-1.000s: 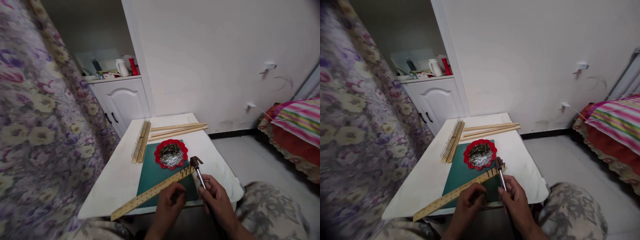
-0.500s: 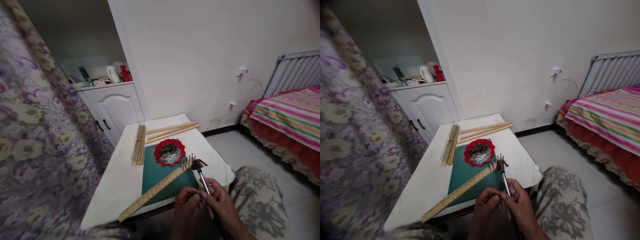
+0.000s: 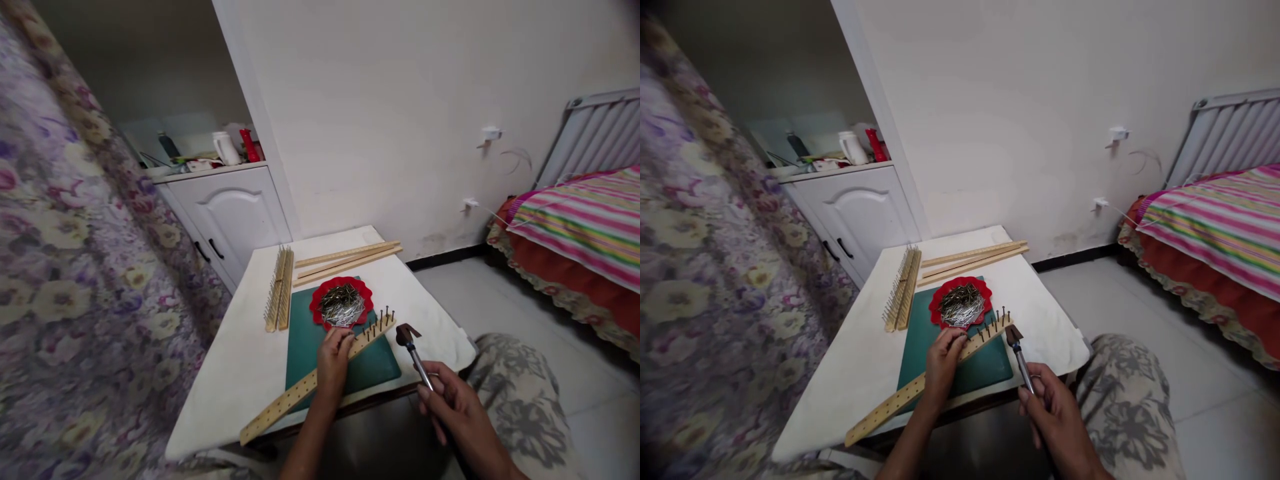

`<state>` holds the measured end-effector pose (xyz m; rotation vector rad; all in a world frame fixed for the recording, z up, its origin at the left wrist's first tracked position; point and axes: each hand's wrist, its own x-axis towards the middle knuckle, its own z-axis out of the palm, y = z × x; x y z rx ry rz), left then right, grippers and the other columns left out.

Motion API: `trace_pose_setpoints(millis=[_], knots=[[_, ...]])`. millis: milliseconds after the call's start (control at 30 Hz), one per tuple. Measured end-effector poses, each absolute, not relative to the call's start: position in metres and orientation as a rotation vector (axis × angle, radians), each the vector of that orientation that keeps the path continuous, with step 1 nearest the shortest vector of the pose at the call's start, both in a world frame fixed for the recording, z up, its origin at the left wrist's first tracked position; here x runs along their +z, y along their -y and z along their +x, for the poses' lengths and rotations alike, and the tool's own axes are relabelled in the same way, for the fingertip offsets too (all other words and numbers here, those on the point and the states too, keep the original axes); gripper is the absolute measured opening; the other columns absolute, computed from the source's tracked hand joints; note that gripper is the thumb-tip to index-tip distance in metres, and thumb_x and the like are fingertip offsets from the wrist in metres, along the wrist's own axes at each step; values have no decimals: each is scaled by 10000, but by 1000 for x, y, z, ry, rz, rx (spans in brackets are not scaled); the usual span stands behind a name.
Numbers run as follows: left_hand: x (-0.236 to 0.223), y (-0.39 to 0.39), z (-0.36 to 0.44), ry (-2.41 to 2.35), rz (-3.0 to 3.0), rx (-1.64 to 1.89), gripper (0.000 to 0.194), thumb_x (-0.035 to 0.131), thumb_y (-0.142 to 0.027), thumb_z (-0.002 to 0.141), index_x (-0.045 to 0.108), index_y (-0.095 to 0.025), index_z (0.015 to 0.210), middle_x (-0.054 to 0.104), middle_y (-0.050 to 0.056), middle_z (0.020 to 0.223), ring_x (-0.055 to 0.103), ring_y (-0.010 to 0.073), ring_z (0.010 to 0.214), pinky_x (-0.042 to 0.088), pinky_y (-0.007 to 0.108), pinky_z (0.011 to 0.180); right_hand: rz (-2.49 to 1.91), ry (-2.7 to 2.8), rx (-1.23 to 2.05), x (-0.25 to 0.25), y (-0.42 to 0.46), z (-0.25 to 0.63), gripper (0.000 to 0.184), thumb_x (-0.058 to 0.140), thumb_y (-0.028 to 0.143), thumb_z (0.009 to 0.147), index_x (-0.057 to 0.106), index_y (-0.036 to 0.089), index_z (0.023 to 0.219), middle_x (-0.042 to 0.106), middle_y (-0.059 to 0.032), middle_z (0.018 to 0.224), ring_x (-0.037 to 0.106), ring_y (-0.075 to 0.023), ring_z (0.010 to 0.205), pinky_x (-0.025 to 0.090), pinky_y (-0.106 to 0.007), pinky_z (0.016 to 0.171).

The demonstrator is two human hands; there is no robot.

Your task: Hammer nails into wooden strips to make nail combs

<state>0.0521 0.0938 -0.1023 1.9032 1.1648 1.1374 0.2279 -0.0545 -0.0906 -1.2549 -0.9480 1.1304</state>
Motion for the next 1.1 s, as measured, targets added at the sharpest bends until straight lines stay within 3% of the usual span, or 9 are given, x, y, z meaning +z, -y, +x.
trace_pose_setpoints(millis=[467,1100], knots=[[-114,-102,62,-1234,2046,1052,193,477,-287,852,639,-194,803,630,24,794,579,170,762,424,255,688,-1251,918,1175,-90,46,234,364,564,459,814,493,203,1063,531,77,578,382,-48,359,318,-137,300],[-123,-106,61,-1305,2092,991,165,496,-237,833,626,-188,745,616,13,755,565,150,706,393,231,630,-1173,1162,1315,-65,-4,200,184,523,317,862,513,188,993,528,101,576,349,-21,312,288,-128,308]])
